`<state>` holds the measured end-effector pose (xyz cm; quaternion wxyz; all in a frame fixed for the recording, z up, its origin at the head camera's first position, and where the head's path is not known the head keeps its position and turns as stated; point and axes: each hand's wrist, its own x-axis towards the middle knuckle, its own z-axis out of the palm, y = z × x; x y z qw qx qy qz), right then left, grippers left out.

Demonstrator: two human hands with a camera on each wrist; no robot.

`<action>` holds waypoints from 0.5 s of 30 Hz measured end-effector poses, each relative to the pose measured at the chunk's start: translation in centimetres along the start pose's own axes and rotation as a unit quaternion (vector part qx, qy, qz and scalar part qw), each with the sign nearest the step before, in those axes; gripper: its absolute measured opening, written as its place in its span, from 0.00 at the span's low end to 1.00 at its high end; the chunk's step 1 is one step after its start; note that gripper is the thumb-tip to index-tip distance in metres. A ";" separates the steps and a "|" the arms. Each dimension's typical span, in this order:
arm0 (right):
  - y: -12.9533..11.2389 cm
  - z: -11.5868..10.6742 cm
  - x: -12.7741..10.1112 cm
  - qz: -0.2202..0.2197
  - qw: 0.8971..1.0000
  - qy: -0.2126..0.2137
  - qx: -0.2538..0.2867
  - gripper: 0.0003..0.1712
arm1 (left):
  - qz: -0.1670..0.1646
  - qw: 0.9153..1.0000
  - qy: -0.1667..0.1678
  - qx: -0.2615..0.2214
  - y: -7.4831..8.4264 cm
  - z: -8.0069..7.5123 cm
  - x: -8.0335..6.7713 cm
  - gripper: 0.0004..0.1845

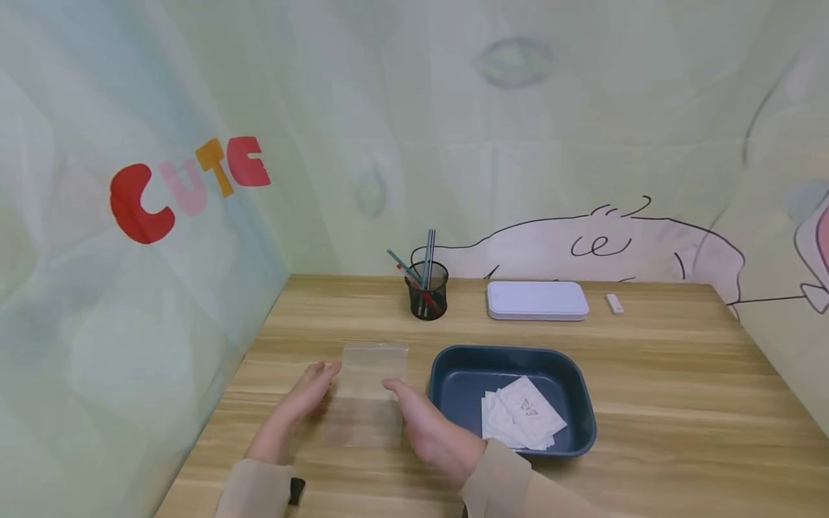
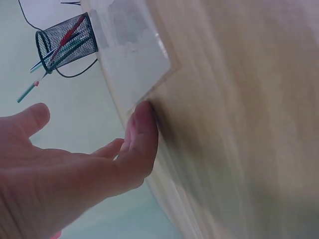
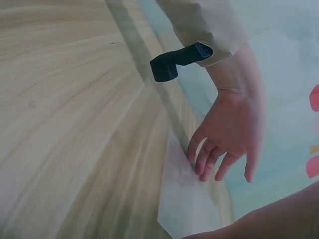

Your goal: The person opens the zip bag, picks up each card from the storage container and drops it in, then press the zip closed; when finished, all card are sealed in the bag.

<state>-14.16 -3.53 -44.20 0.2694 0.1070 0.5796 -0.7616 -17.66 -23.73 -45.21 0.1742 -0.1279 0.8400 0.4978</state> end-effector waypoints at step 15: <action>1.0 0.5 0.6 0.024 0.999 0.005 0.041 0.42 | 0.080 0.996 0.019 -0.027 -1.2 0.1 0.1 0.40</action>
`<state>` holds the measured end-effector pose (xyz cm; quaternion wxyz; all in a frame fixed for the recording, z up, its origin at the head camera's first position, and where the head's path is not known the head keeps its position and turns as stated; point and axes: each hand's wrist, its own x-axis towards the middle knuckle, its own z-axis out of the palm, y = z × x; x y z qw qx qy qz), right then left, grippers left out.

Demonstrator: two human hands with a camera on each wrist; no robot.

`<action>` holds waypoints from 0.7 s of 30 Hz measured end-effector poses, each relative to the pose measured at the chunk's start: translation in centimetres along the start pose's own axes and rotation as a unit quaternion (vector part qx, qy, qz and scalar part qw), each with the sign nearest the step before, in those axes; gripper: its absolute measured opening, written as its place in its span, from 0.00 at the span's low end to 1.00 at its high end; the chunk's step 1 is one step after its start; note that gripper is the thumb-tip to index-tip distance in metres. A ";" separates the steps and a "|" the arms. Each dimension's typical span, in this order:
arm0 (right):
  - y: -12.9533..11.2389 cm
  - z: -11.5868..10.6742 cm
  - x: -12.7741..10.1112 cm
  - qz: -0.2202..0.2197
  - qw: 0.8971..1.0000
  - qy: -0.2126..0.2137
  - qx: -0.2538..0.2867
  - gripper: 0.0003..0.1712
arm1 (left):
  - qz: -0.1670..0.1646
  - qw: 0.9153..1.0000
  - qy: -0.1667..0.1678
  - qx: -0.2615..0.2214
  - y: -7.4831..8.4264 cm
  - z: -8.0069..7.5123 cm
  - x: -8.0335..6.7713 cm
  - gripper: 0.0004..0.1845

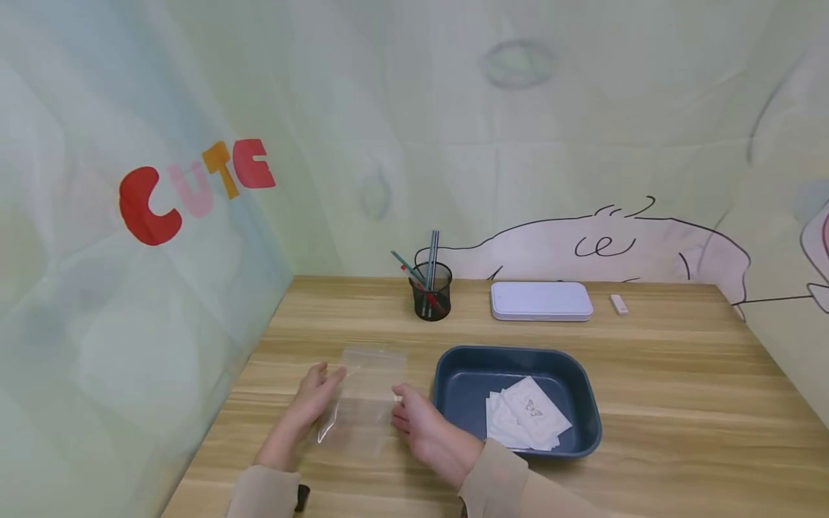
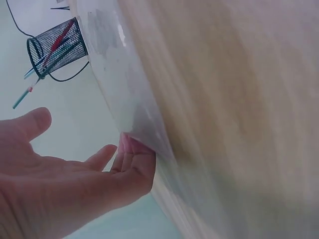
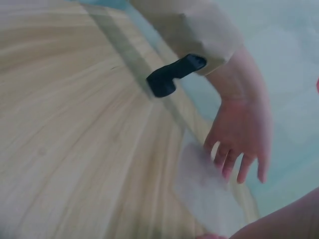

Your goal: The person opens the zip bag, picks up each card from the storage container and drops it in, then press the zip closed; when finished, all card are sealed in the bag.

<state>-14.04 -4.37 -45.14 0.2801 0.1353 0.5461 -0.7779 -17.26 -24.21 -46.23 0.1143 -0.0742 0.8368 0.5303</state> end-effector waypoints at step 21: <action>1.2 0.6 0.2 -0.047 0.997 -0.050 0.036 0.07 | -0.058 0.997 0.010 -0.039 0.0 -1.2 -0.4 0.28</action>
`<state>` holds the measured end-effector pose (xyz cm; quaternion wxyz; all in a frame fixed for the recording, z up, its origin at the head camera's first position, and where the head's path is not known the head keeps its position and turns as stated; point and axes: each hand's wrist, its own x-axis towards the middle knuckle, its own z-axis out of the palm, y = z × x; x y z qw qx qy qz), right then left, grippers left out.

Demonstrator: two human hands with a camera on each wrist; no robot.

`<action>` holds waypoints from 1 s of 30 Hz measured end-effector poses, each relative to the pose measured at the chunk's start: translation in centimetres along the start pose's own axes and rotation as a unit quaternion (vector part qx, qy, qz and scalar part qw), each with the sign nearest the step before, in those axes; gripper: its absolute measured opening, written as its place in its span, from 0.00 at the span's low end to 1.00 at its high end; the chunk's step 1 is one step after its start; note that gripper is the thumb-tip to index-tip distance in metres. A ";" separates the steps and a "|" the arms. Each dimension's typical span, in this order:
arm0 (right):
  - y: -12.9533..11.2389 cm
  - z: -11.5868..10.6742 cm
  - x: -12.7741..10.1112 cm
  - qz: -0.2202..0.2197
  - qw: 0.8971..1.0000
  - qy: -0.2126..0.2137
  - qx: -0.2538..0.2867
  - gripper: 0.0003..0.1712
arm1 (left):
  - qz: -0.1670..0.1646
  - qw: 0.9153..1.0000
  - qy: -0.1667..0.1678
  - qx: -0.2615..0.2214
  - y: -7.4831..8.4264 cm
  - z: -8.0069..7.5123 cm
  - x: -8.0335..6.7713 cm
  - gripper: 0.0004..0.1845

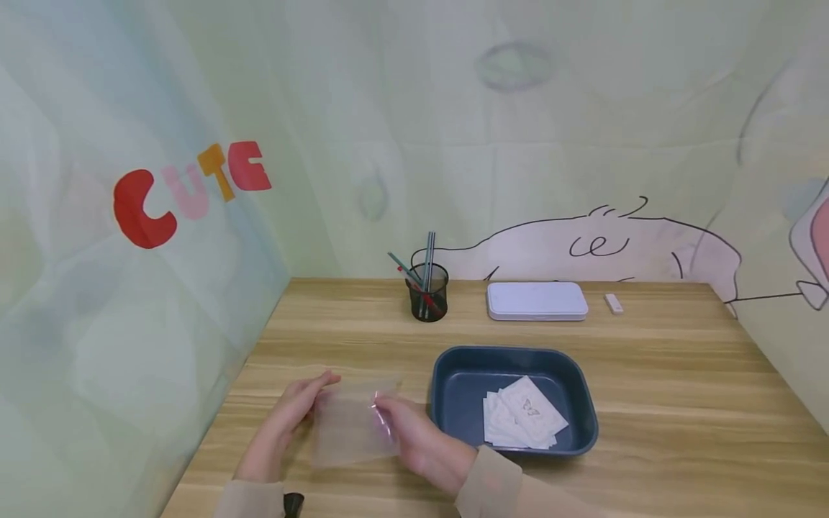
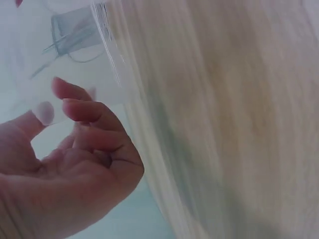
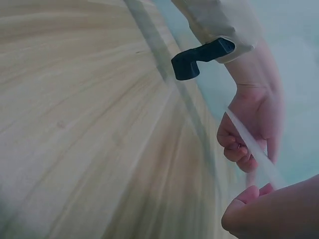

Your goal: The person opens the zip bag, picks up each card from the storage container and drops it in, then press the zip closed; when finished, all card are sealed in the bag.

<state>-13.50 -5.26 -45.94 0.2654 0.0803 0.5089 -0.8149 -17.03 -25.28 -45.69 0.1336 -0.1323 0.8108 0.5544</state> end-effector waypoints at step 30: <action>-9.0 -5.1 -9.1 -0.189 0.943 -0.078 -0.261 0.22 | 0.323 0.935 0.104 -0.101 9.6 5.4 -7.7 0.15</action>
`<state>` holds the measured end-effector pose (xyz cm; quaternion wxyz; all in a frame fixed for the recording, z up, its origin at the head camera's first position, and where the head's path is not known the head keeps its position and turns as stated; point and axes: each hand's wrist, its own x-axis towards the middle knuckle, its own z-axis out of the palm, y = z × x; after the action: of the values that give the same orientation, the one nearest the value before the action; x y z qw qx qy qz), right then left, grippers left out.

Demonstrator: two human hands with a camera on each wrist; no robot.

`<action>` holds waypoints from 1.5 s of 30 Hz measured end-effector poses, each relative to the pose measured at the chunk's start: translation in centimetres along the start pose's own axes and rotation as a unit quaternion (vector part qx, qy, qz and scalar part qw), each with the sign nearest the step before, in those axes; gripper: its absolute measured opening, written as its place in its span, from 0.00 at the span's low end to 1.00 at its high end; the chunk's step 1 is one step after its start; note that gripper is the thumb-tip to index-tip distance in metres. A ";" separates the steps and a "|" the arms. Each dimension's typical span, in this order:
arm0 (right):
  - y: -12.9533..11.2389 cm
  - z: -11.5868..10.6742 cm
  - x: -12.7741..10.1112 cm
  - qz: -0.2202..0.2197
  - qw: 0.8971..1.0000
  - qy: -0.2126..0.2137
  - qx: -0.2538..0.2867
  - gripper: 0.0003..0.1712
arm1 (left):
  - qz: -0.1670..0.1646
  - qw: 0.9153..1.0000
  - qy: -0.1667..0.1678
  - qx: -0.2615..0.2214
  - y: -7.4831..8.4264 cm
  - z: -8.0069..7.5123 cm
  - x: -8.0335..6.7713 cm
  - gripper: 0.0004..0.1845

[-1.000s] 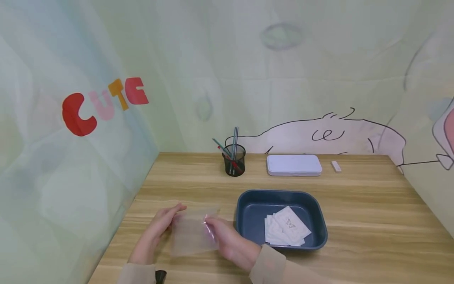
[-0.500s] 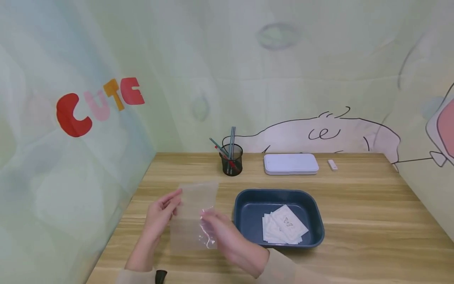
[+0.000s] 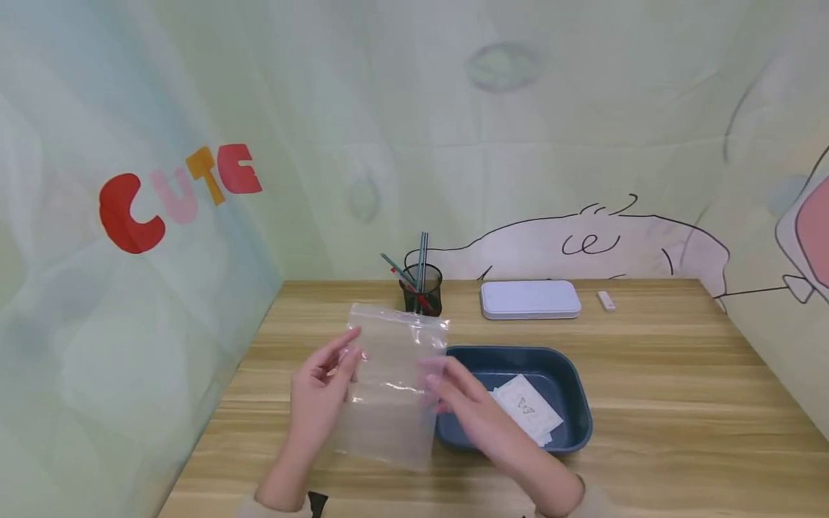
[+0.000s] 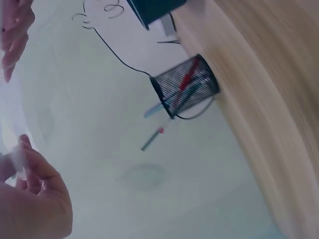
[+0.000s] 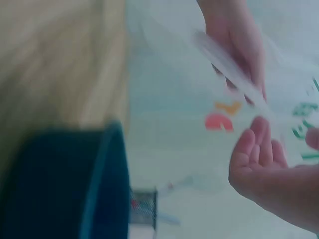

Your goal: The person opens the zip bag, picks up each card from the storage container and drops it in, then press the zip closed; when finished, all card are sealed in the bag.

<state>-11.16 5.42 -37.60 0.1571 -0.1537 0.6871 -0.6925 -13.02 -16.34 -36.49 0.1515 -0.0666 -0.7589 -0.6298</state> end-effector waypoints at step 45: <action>-0.1 -3.9 -2.4 -0.271 0.878 0.251 -0.304 0.06 | 0.236 0.950 -0.099 0.180 0.8 11.0 -2.6 0.06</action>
<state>-10.65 9.99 -37.49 -0.2689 -0.1954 0.8115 -0.4807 -11.93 -5.23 -38.36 0.2296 -0.2773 -0.8336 -0.4189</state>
